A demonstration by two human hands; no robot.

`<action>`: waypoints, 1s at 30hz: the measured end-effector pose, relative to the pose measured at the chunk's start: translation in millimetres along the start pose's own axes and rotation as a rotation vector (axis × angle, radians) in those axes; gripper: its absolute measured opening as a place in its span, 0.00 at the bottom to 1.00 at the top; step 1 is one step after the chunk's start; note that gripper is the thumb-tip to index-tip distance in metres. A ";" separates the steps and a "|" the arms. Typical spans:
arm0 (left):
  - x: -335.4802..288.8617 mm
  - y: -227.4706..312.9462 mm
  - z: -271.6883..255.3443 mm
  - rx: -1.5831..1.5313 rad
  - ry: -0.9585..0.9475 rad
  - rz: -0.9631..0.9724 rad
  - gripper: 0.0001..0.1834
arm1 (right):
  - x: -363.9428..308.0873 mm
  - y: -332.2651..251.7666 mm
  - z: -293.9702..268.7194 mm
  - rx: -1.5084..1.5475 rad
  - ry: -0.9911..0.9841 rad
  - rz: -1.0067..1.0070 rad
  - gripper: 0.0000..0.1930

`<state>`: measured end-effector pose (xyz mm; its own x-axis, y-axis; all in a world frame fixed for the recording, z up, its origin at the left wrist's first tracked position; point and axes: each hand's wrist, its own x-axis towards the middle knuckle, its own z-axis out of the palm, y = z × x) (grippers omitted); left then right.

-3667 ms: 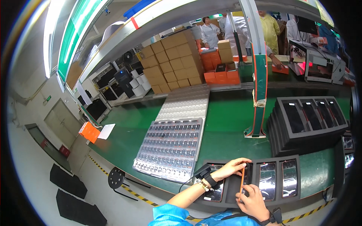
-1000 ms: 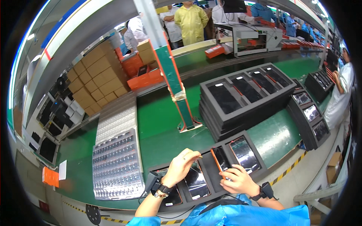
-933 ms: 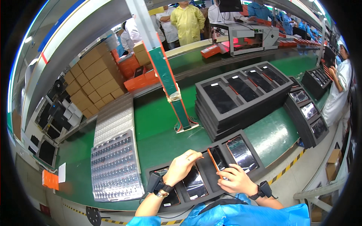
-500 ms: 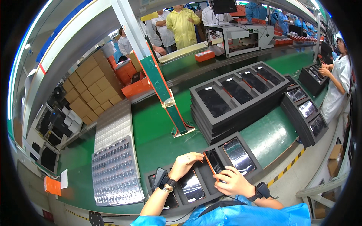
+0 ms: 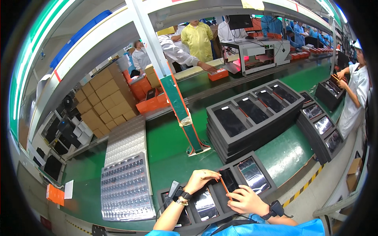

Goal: Installing small components onto smartphone screen assemblies on a factory production line.

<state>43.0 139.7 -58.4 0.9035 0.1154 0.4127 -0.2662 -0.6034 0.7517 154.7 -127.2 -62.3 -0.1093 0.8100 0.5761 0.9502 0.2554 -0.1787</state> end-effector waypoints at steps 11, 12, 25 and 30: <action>7.8 -12.1 2.8 -0.349 -0.028 -0.181 0.08 | 0.9 -4.0 -3.9 -0.028 0.015 0.003 0.06; 10.2 -6.0 2.6 -0.218 -0.025 -0.176 0.09 | 0.3 -3.8 -3.7 -0.031 0.015 0.012 0.06; -9.6 16.5 14.8 -0.779 -0.023 -0.562 0.30 | -1.1 -2.2 -3.9 0.046 0.051 0.020 0.06; -4.0 -2.5 34.2 -0.500 0.012 -0.682 0.26 | 0.1 -4.3 -2.9 0.068 0.058 0.042 0.06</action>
<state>51.6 113.7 -79.5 0.9176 0.3372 -0.2105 0.2160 0.0215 0.9762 151.5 -129.8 -59.1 -0.0509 0.7891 0.6121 0.9312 0.2590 -0.2565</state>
